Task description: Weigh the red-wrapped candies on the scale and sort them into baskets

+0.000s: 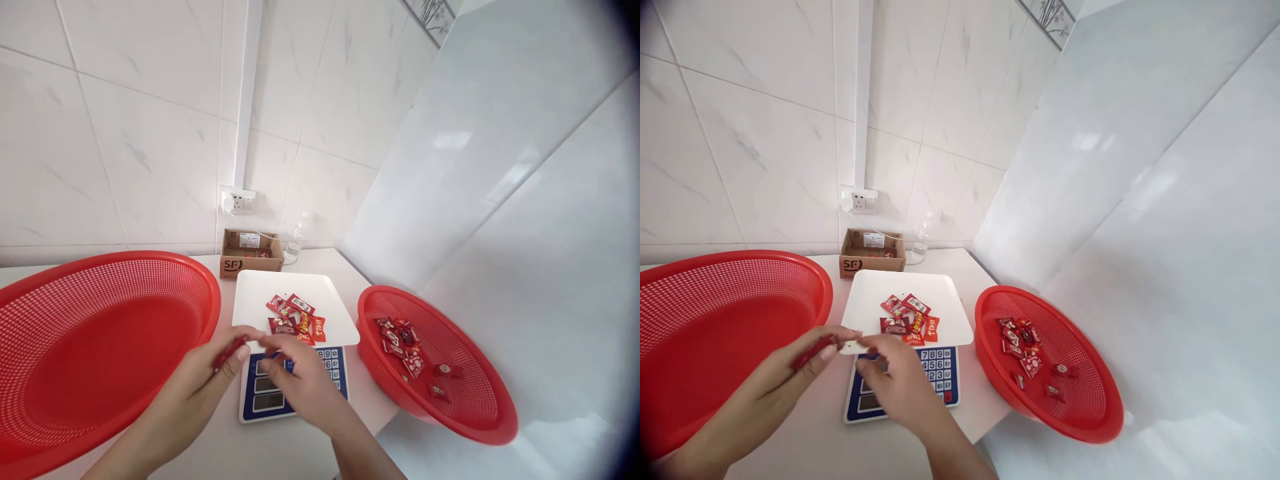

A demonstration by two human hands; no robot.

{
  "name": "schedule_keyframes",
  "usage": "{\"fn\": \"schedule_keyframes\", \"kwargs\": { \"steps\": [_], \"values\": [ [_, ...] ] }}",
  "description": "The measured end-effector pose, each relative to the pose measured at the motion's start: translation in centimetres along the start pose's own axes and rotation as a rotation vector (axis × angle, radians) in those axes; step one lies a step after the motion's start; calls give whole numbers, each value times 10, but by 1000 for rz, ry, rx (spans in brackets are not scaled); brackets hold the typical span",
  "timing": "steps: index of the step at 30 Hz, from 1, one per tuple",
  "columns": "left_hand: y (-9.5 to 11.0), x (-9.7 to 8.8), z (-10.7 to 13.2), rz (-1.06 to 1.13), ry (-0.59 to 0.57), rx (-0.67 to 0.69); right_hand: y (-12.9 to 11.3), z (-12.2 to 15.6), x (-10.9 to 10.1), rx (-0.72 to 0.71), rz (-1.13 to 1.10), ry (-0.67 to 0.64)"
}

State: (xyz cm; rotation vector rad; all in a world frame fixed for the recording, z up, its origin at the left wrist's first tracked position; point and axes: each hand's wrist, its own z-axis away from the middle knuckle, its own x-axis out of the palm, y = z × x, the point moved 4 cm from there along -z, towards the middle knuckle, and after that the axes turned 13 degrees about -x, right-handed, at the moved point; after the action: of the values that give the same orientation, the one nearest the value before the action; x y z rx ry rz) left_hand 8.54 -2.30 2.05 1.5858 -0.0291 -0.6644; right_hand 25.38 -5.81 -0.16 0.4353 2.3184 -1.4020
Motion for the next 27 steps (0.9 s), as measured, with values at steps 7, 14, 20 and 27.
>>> {"fn": "schedule_keyframes", "kwargs": {
  "steps": [7,14,20,27],
  "values": [
    [-12,-39,-6,-210,170,-73,62,-3,-50,297,618,-92],
    [-7,-38,-4,-260,119,-111,80,-15,-55,345,453,-167],
    [-7,-35,-3,-259,78,-105,88,-26,-48,220,491,-166],
    [-5,-35,-3,-252,44,-136,91,-28,-48,128,522,-89]
  ]
}}
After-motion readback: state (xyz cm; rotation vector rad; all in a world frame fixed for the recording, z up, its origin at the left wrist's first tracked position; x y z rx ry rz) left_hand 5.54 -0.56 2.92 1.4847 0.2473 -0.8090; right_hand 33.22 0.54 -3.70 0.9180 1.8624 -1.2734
